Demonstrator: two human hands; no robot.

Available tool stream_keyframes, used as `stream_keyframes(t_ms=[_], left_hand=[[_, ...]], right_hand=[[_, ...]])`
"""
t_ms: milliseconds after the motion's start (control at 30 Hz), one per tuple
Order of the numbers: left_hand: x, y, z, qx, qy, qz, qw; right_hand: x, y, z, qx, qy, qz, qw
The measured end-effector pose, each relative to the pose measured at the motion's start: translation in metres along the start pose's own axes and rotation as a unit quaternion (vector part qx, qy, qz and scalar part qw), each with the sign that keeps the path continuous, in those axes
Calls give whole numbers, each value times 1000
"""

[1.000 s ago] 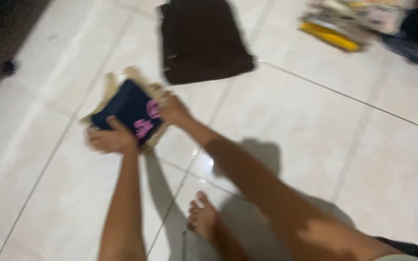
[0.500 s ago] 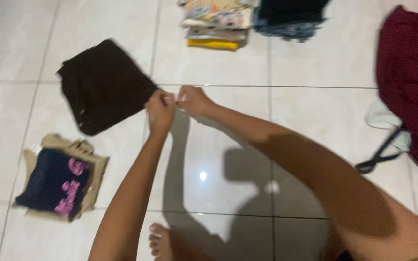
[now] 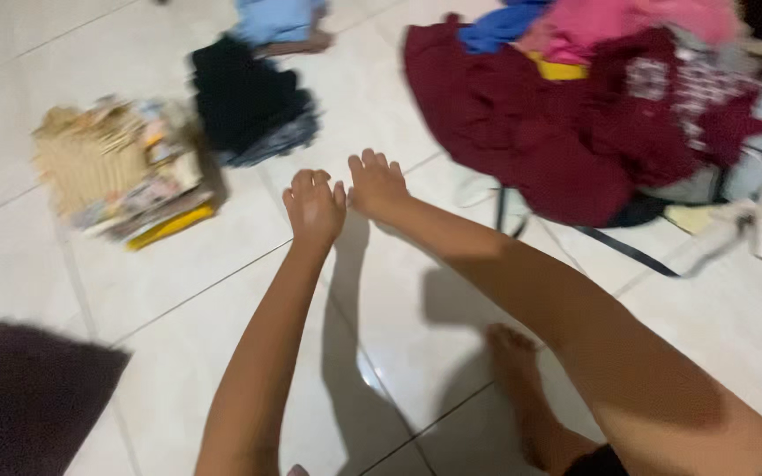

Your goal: The person folds several pieces of clothing on a tiled floor, including a navy blue t-shirt, a maroon long-sleeved top, a grey sleeveless top, a white t-shirt, and multiple pairs of shorts. Each item is smoothed and folded by hand, then stacked into a neat pile.

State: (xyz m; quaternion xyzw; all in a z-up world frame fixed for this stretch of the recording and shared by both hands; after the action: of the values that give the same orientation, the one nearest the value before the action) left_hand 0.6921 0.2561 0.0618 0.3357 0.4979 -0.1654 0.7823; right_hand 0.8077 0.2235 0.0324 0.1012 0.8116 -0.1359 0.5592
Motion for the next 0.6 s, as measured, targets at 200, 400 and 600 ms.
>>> stream_keyframes(t_ms=[200, 400, 600], left_hand=[[79, 64, 126, -21, 9, -69, 997], [129, 51, 253, 177, 27, -31, 983], [183, 96, 289, 100, 47, -164, 980]], right_hand=[[-60, -4, 162, 152, -51, 39, 986], [-119, -60, 261, 201, -134, 144, 960], [-102, -98, 381, 280, -129, 20, 951]])
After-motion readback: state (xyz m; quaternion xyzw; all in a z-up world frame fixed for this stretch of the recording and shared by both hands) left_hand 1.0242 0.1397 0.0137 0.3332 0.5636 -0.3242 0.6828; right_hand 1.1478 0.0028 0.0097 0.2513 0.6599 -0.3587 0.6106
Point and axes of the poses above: each hand's wrist, its own y-axis towards the middle knuckle, its own x-axis out of the palm, z = x × y, the point moved 10 cm from there along y, towards the middle knuckle, and after that the axes turned 4 degrees about -z, right-handed, at the moved point
